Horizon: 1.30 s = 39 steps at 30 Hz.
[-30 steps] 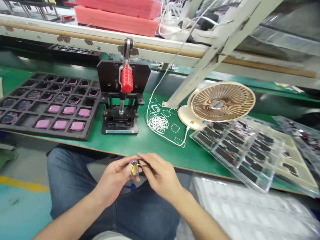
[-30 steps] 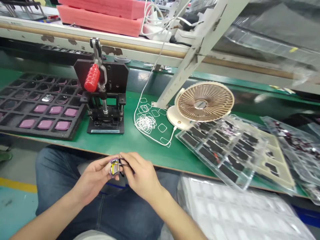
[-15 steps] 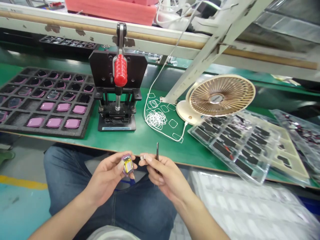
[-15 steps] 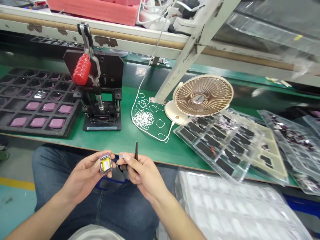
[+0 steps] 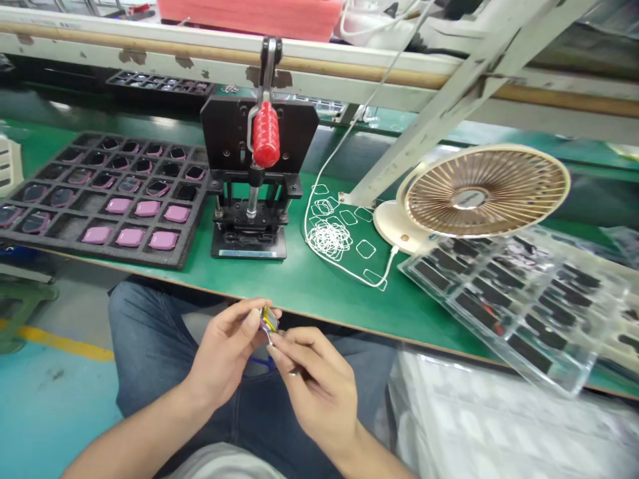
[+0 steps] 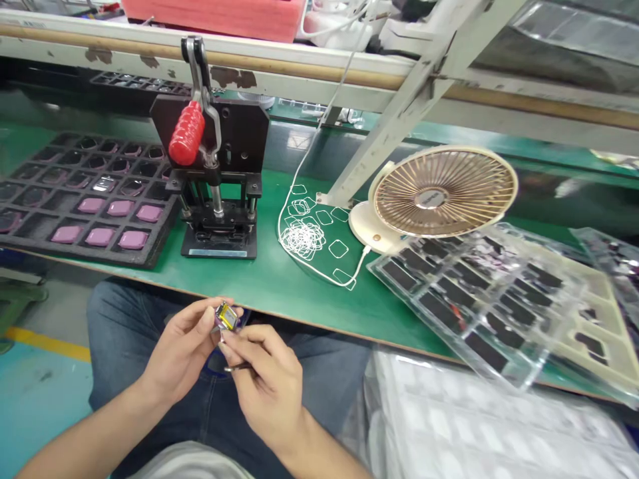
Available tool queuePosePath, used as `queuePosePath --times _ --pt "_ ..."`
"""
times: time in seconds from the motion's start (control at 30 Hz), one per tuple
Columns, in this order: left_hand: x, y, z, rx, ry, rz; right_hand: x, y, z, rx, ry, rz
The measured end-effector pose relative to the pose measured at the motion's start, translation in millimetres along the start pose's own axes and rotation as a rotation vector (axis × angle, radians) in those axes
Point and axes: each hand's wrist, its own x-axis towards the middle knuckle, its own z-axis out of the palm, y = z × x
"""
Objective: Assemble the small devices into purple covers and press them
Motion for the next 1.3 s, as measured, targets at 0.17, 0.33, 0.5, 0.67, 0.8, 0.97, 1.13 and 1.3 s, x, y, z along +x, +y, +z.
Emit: queuePosePath --times 0.17,0.33,0.5,0.67,0.8,0.97,1.13,1.3 --pt "-2 -2 -1.6 -0.007 -0.005 0.105 -5 12 7 -0.113 0.006 -0.115" --pt "-2 -1 -3.7 -0.027 -0.037 0.148 -5 10 8 -0.083 0.020 -0.095" --pt "-1 -3 -6.7 0.020 -0.063 0.244 -1 12 9 -0.072 0.019 -0.099" --pt "3 -8 -14.6 0.079 -0.107 0.312 5 14 8 -0.014 0.042 0.039" --pt "3 -12 -19.5 0.132 -0.179 0.345 6 17 4 -0.004 0.043 0.169" --pt "3 -17 -21.3 0.203 -0.218 0.367 5 23 -7 -0.016 -0.062 0.142" --pt "-5 -20 -24.2 0.296 -0.275 0.311 -5 16 -10 0.008 0.011 0.157" --pt "-24 -35 -24.8 0.356 -0.172 0.076 -58 0 -29 -0.268 0.071 0.059"
